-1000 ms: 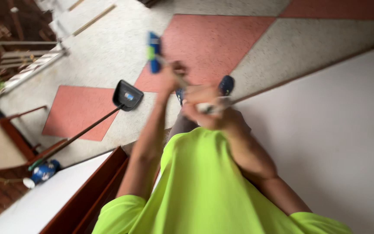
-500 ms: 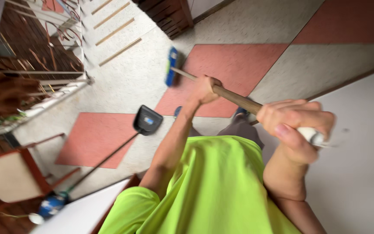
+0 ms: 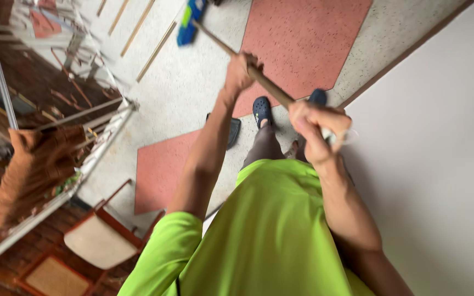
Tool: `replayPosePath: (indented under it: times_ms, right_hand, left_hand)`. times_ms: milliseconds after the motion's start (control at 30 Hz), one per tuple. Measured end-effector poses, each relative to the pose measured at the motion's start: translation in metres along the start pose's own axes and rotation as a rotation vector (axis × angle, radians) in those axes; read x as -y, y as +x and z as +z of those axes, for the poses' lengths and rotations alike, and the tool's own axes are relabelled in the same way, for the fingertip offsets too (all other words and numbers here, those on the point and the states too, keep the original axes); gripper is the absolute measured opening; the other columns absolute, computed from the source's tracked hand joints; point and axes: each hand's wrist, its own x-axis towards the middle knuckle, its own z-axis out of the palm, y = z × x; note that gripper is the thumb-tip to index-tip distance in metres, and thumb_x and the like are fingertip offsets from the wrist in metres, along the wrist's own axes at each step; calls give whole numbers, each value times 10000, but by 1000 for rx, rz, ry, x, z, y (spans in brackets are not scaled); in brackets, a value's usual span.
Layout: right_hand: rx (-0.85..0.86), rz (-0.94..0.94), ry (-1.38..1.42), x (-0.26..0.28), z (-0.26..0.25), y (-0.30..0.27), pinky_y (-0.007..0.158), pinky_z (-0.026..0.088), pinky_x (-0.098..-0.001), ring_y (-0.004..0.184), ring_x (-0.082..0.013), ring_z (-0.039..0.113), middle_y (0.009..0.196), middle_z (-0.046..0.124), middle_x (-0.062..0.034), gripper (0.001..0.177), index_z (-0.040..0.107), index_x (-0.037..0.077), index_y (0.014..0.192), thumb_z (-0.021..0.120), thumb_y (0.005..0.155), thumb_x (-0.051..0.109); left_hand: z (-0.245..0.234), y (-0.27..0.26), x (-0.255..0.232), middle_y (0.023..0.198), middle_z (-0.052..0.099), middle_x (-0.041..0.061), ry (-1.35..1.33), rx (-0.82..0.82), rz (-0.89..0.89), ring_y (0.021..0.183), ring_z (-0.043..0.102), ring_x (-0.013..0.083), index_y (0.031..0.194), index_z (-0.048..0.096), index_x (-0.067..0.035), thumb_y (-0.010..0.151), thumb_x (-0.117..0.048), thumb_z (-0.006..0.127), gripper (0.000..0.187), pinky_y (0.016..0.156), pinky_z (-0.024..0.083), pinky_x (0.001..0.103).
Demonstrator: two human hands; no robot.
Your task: The person sweeps the floor with a broom and uses a dustpan to collect the debris.
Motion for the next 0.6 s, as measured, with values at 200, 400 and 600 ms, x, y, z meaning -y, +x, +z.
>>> replayPosePath:
  times_ms: [200, 400, 600]
  right_hand:
    - [-33, -16, -7, 92, -26, -20, 634, 446, -370, 592, -194, 501, 706, 538, -120, 307, 401, -19, 759, 615, 977, -32]
    - [-104, -113, 24, 137, -81, -50, 562, 361, -372, 500, -179, 393, 669, 473, -97, 179, 434, 7, 835, 563, 948, -44]
    - [-276, -365, 42, 101, -163, -58, 454, 350, -377, 482, -127, 316, 569, 376, -19, 185, 433, 93, 1095, 456, 972, -43]
  left_hand:
    - [36, -37, -120, 732, 733, 120, -179, 127, 56, 709, 738, 328, 734, 789, -78, 860, -247, 858, 221, 700, 622, 472]
    - [64, -16, -222, 729, 770, 132, -268, 280, 64, 705, 767, 322, 786, 847, -97, 770, -221, 843, 126, 696, 643, 463]
    - [81, 94, -244, 773, 800, 60, -154, 328, 344, 650, 765, 212, 854, 831, -146, 859, -234, 785, 99, 726, 641, 385]
